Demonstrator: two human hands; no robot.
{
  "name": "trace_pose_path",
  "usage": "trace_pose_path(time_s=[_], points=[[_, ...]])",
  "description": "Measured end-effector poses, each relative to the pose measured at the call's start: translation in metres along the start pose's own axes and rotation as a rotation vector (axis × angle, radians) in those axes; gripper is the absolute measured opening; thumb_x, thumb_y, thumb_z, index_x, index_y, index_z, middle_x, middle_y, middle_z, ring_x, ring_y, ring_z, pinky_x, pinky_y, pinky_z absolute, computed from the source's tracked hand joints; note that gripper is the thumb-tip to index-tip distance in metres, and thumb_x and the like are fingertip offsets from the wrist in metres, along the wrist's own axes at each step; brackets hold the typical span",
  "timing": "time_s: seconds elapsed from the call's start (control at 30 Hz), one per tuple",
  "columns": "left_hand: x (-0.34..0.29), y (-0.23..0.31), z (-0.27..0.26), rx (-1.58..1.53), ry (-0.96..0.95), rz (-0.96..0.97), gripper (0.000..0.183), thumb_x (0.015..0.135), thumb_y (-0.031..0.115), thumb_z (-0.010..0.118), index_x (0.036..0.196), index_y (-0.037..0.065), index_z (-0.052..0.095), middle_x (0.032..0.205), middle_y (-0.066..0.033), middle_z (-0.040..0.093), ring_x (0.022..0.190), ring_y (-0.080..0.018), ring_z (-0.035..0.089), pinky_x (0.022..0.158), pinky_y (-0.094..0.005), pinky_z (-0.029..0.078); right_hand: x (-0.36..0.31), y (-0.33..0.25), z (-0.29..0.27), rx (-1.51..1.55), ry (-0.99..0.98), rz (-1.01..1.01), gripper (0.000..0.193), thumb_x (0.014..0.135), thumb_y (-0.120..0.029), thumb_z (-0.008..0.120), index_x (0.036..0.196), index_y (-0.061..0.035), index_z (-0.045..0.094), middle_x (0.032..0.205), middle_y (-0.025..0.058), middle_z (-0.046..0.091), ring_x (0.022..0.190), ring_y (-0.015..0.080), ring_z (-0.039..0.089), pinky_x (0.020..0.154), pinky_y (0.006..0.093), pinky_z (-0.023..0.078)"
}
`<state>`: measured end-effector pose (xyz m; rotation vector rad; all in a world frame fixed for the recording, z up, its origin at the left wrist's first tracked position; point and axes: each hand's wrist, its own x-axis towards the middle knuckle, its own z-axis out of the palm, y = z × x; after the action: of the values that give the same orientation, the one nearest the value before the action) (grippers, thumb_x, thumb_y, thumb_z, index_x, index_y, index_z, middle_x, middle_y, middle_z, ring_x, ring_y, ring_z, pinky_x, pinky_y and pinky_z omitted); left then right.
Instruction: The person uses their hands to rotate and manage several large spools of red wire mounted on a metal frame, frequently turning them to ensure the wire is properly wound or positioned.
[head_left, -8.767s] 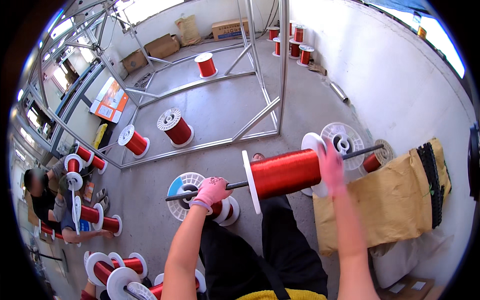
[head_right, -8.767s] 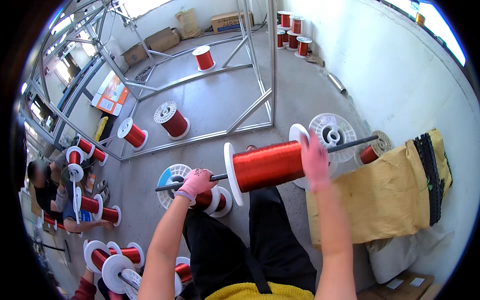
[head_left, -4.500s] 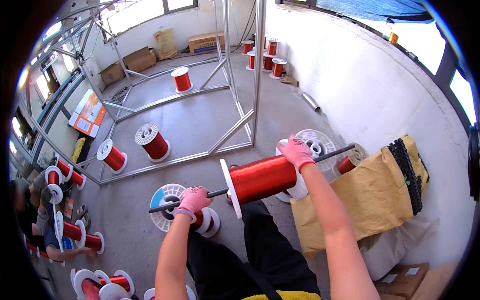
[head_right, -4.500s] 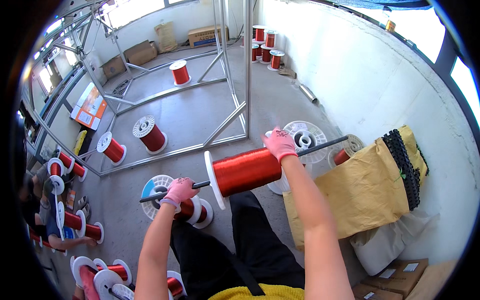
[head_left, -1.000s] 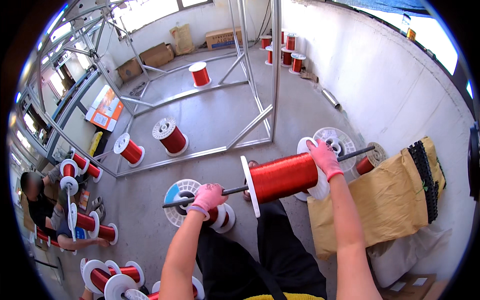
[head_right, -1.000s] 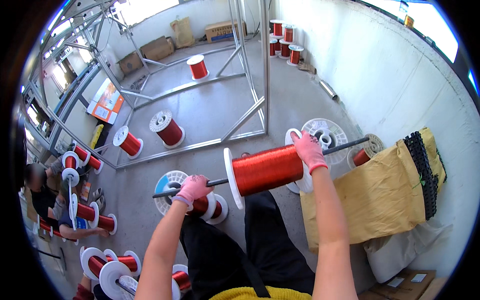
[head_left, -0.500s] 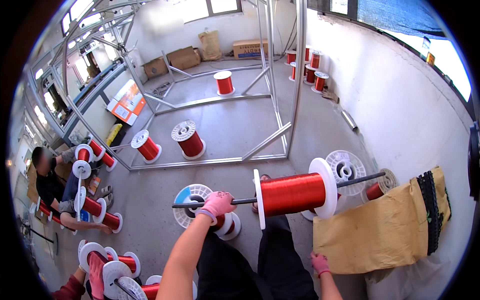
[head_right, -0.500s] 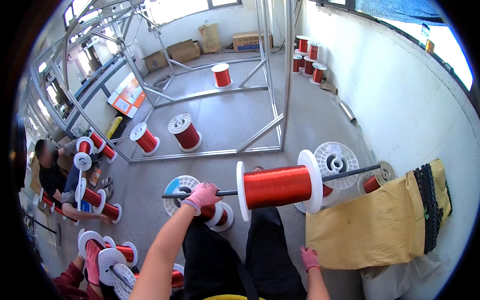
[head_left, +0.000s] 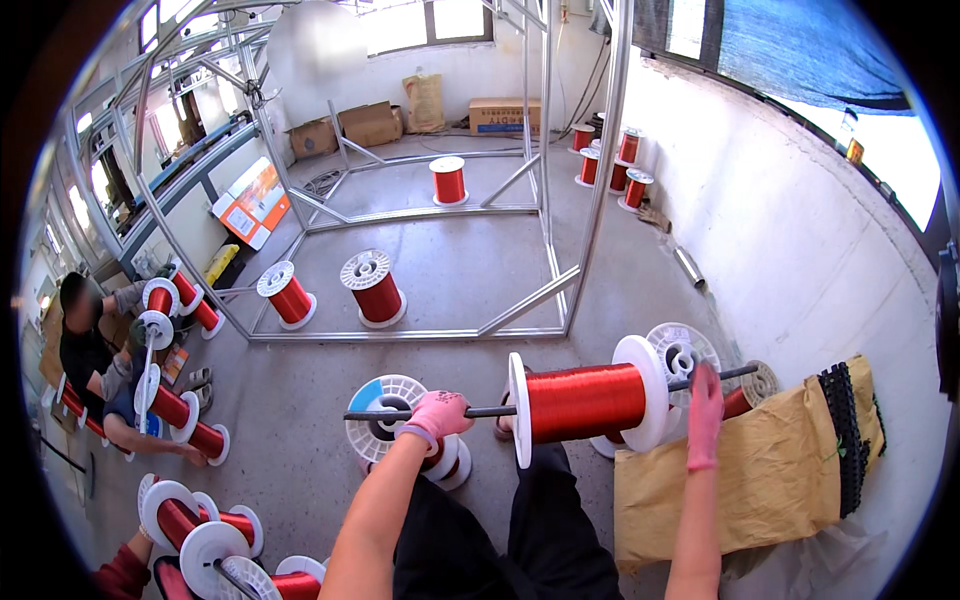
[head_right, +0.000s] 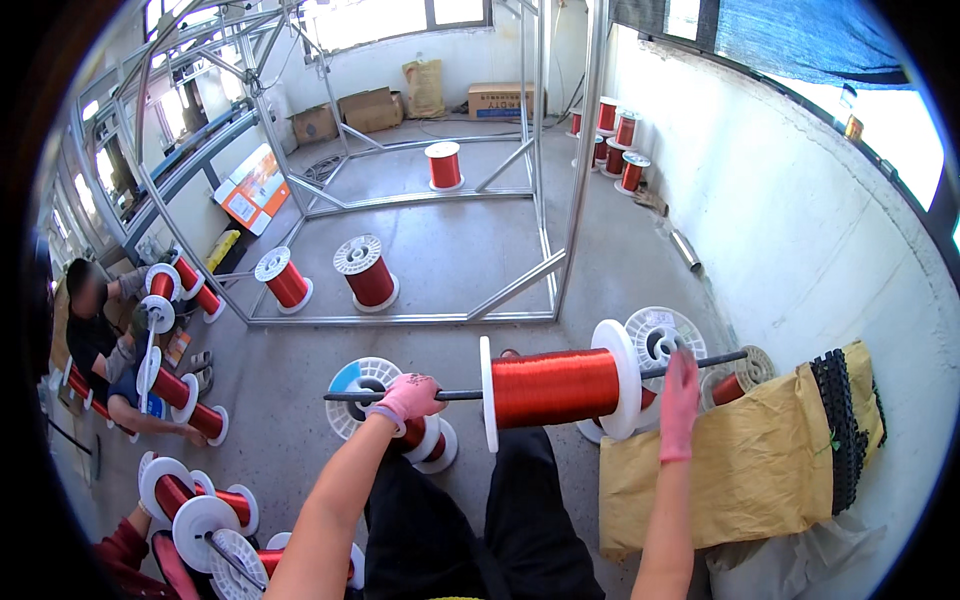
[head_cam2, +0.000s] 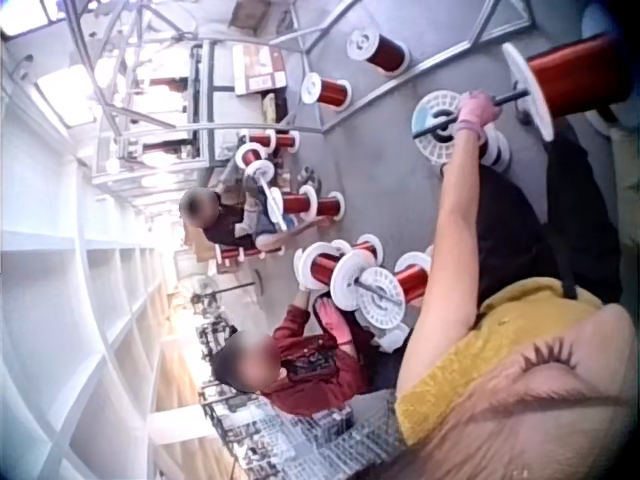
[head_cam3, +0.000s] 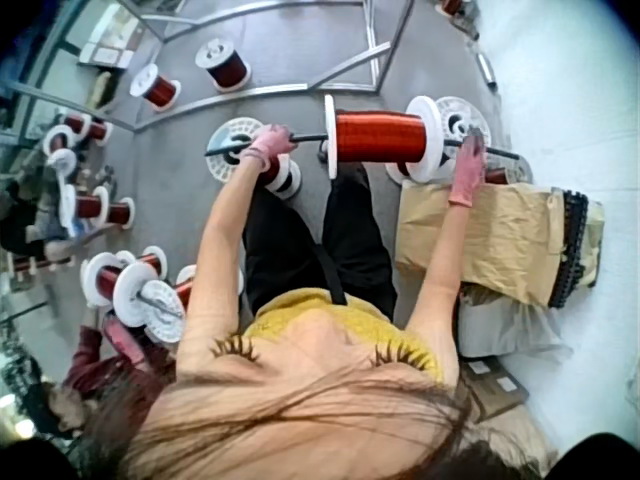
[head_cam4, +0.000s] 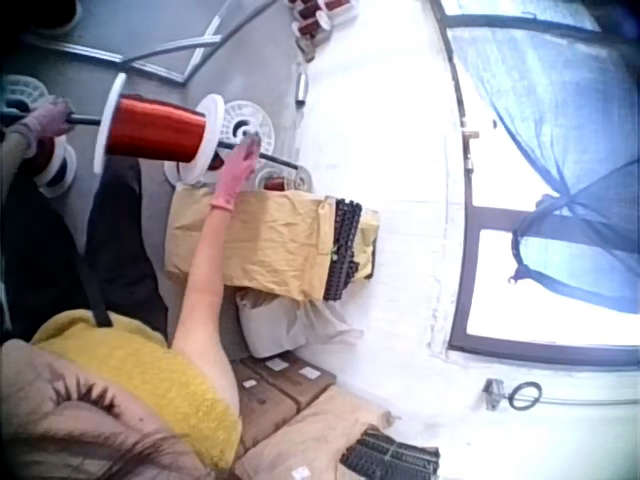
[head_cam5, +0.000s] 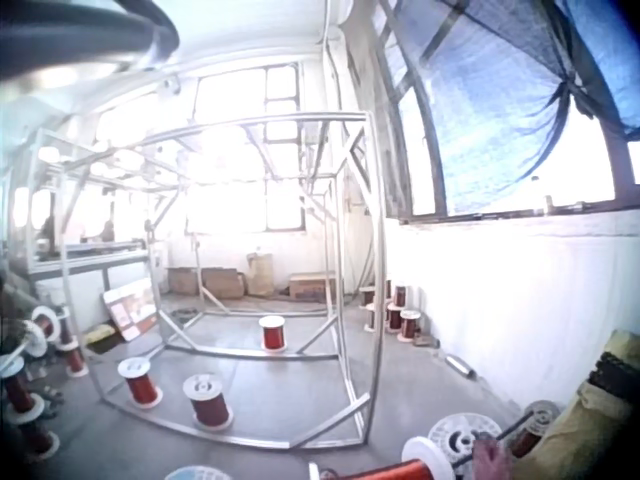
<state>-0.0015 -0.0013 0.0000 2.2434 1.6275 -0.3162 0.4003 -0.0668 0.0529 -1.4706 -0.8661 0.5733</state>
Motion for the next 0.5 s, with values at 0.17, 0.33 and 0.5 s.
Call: trace_pose_path(time_s=[0.17, 0.33, 0.5], points=[[-0.003, 0.003, -0.006, -0.029, 0.028, 0.034, 0.031, 0.076, 0.033, 0.052, 0.086, 0.010, 0.070, 0.086, -0.0145, 0.067, 0.082, -0.0318, 0.065, 0.075, -0.0406, 0.051, 0.036, -0.035, 0.075, -0.654, -0.155, -0.218, 0.073, 0.089, -0.039, 0.054, 0.138, 0.0059, 0.025, 0.133, 0.0286, 0.041, 0.128, 0.0366, 0.037, 0.105, 0.0369, 0.031], [0.000, -0.009, 0.008, -0.037, 0.103, 0.082, 0.026, 0.074, 0.026, 0.056, 0.086, 0.007, 0.069, 0.089, -0.0144, 0.068, 0.087, -0.0297, 0.065, 0.075, -0.0418, 0.053, 0.077, 0.066, 0.048, -1.111, -0.497, -0.404, 0.043, 0.090, -0.026, 0.049, 0.128, -0.0062, 0.049, 0.124, 0.0208, 0.048, 0.116, 0.0363, 0.045, 0.098, 0.0425, 0.035], [-0.004, -0.007, 0.017, -0.005, 0.160, 0.067, 0.024, 0.075, 0.027, 0.059, 0.091, 0.015, 0.071, 0.093, -0.0072, 0.068, 0.091, -0.0238, 0.065, 0.075, -0.0372, 0.052, 0.094, 0.057, 0.057, -0.792, -0.534, -0.151, 0.038, 0.093, -0.024, 0.048, 0.122, -0.0001, 0.052, 0.107, 0.0244, 0.057, 0.100, 0.0353, 0.053, 0.090, 0.0412, 0.041]])
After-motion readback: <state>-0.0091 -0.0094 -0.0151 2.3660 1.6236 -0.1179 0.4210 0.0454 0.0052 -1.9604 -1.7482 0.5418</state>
